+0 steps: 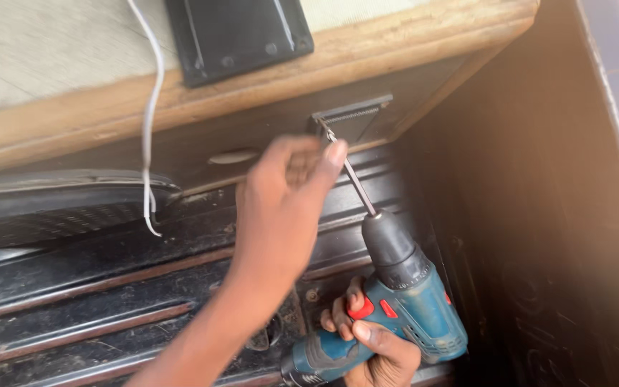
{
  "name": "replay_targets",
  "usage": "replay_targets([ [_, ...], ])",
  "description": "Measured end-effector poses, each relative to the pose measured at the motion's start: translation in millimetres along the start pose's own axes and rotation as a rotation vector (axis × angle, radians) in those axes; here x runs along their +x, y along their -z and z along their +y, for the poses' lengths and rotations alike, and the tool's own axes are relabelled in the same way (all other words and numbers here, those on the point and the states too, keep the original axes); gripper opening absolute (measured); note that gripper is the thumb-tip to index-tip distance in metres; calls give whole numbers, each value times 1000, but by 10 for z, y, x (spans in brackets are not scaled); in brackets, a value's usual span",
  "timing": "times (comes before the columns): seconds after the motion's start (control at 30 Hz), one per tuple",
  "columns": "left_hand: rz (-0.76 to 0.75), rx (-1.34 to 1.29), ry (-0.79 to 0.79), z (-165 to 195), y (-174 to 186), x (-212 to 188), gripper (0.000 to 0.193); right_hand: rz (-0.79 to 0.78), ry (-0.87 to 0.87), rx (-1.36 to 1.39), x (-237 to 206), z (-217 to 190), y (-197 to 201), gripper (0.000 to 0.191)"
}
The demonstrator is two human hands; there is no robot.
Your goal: The person uses a cordless drill to remove screws from a metal grille on a wooden box. They then connect wires to a small black electronic device and secure the connection with blue electrical tape. Finally, they reattach the metal grille using the drill.
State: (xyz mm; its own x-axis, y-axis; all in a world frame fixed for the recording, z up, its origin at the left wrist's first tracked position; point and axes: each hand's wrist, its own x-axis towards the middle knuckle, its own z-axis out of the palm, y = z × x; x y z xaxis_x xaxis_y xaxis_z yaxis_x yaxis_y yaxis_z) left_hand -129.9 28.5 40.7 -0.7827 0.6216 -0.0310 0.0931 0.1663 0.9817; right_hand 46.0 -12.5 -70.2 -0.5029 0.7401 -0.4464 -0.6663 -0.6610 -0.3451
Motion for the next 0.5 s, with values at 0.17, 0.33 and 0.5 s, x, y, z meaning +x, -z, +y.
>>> replay_targets([
  [0.17, 104, -109, 339, -60, -165, 169, 33, -73, -57, 40, 30, -63, 93, 75],
  [0.33, 85, -240, 321, -35, -155, 211, 30, -30, -10, -1, -51, -49, 112, 82],
  [0.5, 33, -299, 265, -82, -130, 199, 27, -95, -99, -15, -71, -210, 307, 60],
])
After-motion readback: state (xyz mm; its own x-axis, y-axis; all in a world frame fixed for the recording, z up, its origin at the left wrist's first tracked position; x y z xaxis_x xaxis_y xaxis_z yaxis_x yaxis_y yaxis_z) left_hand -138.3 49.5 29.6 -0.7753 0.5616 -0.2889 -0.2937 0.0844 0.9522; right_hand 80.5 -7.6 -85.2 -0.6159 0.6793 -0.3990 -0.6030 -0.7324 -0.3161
